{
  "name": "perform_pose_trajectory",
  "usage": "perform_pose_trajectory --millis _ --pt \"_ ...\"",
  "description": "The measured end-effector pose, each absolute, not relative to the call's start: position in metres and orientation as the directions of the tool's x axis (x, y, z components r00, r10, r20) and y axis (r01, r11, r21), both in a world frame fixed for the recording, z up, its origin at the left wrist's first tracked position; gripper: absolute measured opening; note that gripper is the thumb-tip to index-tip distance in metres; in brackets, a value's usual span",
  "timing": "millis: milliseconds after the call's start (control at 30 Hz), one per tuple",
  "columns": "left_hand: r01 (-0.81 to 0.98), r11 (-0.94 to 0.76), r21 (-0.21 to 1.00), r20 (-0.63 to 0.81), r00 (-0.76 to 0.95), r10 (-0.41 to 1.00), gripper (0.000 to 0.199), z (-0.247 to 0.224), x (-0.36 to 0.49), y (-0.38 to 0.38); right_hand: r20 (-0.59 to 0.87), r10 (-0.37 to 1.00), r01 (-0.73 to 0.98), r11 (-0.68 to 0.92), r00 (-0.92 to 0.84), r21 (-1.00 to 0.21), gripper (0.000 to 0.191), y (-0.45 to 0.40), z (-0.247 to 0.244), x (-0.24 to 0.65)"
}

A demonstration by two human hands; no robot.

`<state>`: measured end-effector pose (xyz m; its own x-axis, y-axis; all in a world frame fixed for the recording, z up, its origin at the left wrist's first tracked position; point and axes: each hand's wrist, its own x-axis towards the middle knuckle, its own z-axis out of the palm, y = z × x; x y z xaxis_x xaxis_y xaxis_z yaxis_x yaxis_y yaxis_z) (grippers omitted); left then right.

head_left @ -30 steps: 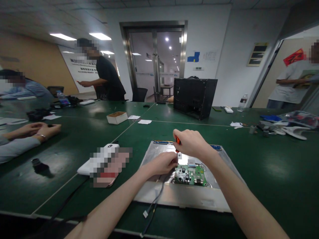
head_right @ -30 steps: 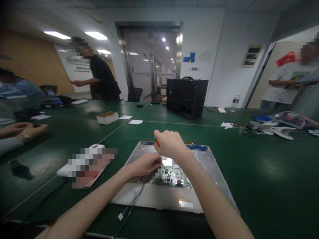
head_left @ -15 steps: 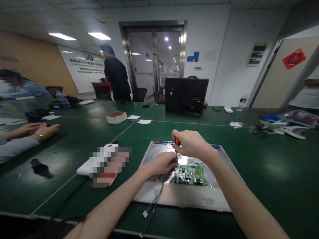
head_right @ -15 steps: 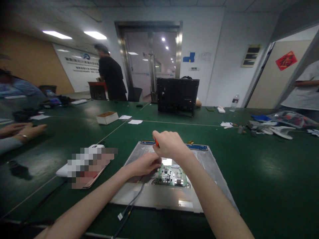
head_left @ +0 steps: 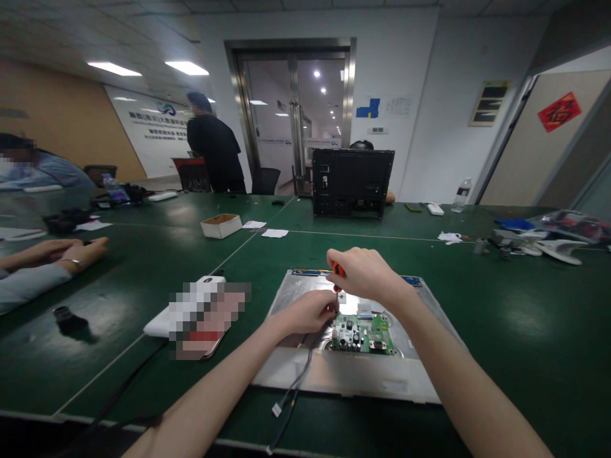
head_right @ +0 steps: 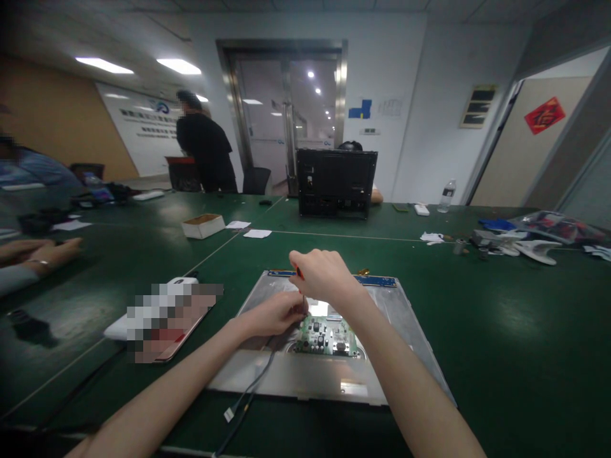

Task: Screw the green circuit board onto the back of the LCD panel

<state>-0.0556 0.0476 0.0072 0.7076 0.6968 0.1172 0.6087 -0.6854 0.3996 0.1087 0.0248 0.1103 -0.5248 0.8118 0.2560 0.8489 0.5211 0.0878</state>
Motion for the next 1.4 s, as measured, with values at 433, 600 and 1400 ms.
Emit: perform_pose_trajectory --millis 433,600,1400 --pt "0.624 -0.679 0.387 0.100 0.703 0.704 0.011 0.0086 -0.0549 0.0473 0.249 0.803 0.832 0.554 -0.542 0.027 0.015 0.0254 0.1086 0.1098" --pt "0.622 -0.678 0.392 0.095 0.705 0.703 0.010 0.0068 -0.0550 0.0490 0.246 0.803 0.832 0.553 -0.542 0.027 0.015 0.0258 0.1088 0.1096" --pt "0.580 -0.711 0.399 0.145 0.725 0.673 0.010 0.0044 -0.0554 0.0488 0.215 0.812 0.835 0.550 -0.542 0.028 0.024 0.0214 0.1122 0.1096"
